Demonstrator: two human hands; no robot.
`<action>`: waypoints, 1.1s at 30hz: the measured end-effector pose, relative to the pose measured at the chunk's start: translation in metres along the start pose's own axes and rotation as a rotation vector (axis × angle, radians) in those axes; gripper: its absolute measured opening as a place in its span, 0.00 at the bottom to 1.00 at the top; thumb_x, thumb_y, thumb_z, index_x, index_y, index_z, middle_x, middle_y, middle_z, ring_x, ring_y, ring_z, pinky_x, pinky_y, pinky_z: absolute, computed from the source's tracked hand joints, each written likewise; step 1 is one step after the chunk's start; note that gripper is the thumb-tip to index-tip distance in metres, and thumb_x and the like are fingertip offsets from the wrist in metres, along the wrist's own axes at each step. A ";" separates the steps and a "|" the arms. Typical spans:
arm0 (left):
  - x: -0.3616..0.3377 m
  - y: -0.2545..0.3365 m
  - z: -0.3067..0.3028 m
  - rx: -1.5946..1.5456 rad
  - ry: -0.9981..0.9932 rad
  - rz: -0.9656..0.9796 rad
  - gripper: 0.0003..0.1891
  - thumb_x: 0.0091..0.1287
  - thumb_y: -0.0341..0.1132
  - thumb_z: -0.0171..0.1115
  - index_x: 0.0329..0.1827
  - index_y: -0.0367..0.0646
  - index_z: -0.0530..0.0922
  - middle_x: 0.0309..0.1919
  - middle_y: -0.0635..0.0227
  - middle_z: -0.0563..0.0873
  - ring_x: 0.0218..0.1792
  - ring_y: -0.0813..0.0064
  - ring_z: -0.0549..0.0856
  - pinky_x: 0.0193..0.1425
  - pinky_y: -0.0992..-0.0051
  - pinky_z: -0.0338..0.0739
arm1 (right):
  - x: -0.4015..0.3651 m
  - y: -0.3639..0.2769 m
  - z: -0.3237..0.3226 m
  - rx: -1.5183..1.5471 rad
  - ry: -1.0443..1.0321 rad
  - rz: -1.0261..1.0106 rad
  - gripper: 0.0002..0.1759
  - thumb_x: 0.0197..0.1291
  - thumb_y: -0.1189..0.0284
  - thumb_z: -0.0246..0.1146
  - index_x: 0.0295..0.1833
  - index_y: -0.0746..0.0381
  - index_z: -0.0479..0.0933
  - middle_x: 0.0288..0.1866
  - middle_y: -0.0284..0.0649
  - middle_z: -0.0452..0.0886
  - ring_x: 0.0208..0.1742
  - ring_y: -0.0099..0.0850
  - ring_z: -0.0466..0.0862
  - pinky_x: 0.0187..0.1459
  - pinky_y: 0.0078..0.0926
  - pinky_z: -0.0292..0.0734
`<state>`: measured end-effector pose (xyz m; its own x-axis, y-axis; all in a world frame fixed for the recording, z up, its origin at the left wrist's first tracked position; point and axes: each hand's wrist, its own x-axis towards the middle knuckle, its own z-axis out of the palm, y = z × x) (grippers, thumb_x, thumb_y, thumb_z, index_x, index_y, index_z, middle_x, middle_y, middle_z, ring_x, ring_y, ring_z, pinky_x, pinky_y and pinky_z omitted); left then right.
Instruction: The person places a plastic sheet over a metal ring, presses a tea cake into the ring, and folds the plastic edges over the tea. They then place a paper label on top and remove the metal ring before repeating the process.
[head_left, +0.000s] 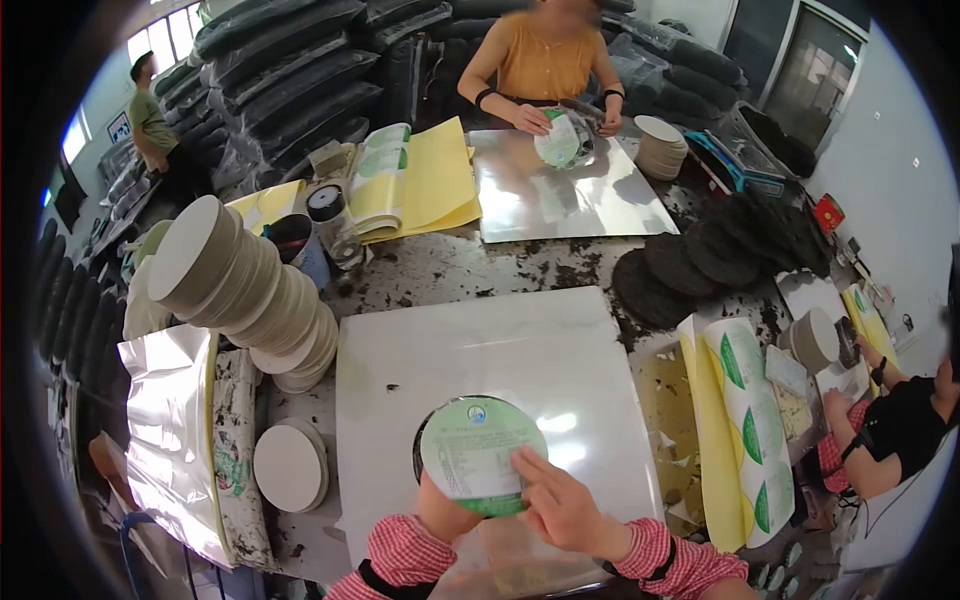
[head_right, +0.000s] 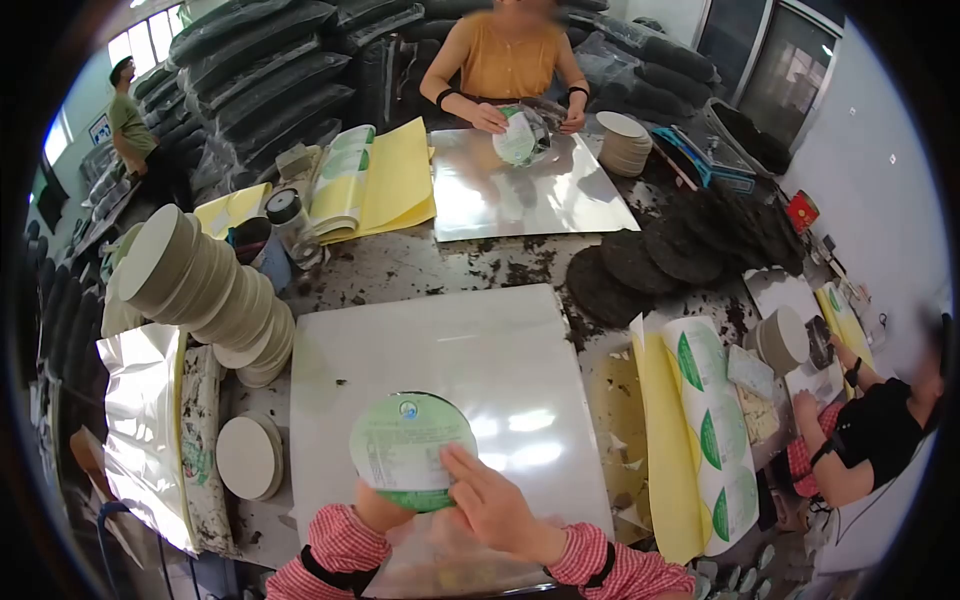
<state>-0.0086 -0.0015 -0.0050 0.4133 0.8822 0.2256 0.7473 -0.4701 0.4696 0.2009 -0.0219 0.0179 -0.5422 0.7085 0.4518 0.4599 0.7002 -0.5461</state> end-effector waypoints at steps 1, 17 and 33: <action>-0.009 -0.009 0.008 -0.206 0.043 0.038 0.29 0.64 0.45 0.68 0.68 0.47 0.76 0.64 0.60 0.79 0.67 0.55 0.76 0.74 0.57 0.63 | 0.005 -0.002 0.004 0.012 0.008 -0.002 0.16 0.59 0.69 0.68 0.46 0.68 0.73 0.68 0.60 0.74 0.64 0.53 0.79 0.60 0.48 0.77; -0.011 0.009 -0.008 -0.302 0.626 -0.150 0.28 0.66 0.33 0.55 0.69 0.31 0.71 0.70 0.43 0.73 0.73 0.50 0.71 0.77 0.56 0.62 | 0.068 0.006 0.067 -0.187 -0.236 0.108 0.42 0.64 0.55 0.58 0.79 0.62 0.58 0.83 0.56 0.51 0.84 0.52 0.51 0.79 0.56 0.45; -0.004 0.019 -0.006 0.352 0.014 0.010 0.35 0.63 0.61 0.64 0.65 0.45 0.78 0.67 0.54 0.76 0.72 0.52 0.71 0.75 0.42 0.59 | 0.083 -0.001 0.009 0.106 0.103 0.407 0.15 0.60 0.76 0.67 0.53 0.60 0.83 0.42 0.45 0.88 0.40 0.43 0.88 0.38 0.35 0.83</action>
<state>0.0011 -0.0134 0.0078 0.4159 0.8767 0.2416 0.8780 -0.4564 0.1444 0.1494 0.0354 0.0499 -0.2562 0.9338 0.2499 0.5436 0.3530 -0.7615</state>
